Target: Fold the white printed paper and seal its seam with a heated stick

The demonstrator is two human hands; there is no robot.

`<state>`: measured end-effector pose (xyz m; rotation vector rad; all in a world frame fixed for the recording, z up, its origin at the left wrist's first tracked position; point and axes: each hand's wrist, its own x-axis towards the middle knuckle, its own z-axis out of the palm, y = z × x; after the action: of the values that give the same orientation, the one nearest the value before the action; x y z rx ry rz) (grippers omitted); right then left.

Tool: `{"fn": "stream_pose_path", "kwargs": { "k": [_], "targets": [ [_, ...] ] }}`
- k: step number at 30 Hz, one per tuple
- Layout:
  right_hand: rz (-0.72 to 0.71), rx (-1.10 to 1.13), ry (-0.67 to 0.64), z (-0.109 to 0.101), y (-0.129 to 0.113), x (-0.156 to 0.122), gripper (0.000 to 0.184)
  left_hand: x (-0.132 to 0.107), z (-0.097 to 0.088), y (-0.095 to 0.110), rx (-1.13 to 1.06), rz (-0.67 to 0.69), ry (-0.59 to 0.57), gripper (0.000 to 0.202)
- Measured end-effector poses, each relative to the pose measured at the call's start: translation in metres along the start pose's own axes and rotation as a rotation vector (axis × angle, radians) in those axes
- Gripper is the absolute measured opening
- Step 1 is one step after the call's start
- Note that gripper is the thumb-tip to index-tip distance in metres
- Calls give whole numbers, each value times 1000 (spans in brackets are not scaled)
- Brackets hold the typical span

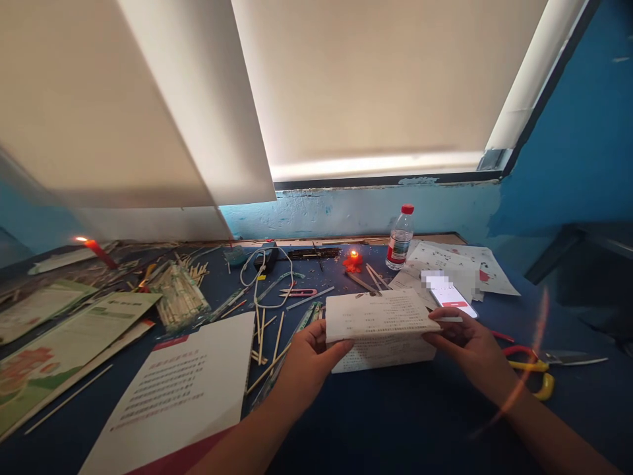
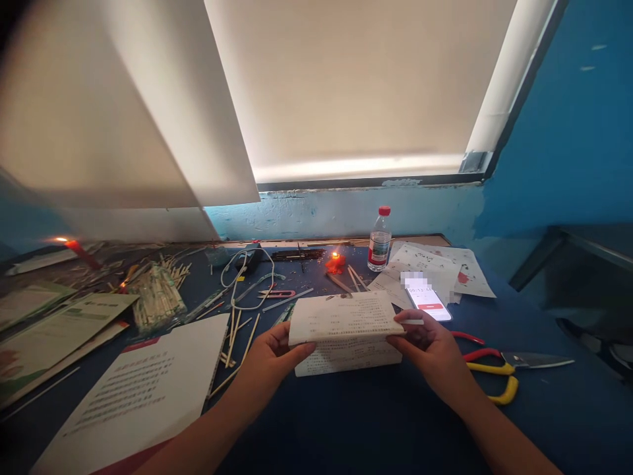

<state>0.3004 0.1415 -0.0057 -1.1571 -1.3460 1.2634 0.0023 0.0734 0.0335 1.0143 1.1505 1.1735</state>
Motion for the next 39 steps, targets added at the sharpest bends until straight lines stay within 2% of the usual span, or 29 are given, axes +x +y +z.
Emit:
{"fn": "stream_pose_path", "kwargs": {
  "k": [8, 11, 15, 28, 39],
  "targets": [
    [-27, -58, -3, -3, -1, -1, 45, -3, -13, 1, 54, -13, 69, 28],
    [-32, -80, -17, -3, -1, -3, 44, -5, -14, 1, 57, -13, 34, 31],
    [-24, -36, -53, -2, 0, -4, 46, -6, -12, 0, 33, -19, -35, 39],
    [-9, -61, -65, -3, -2, -4, 45, -14, -2, -4, -21, -27, -84, 45],
    [-2, 45, -134, -2, 0, -6, 48, -15, 9, 2, -91, -63, 19, 45]
  ]
}}
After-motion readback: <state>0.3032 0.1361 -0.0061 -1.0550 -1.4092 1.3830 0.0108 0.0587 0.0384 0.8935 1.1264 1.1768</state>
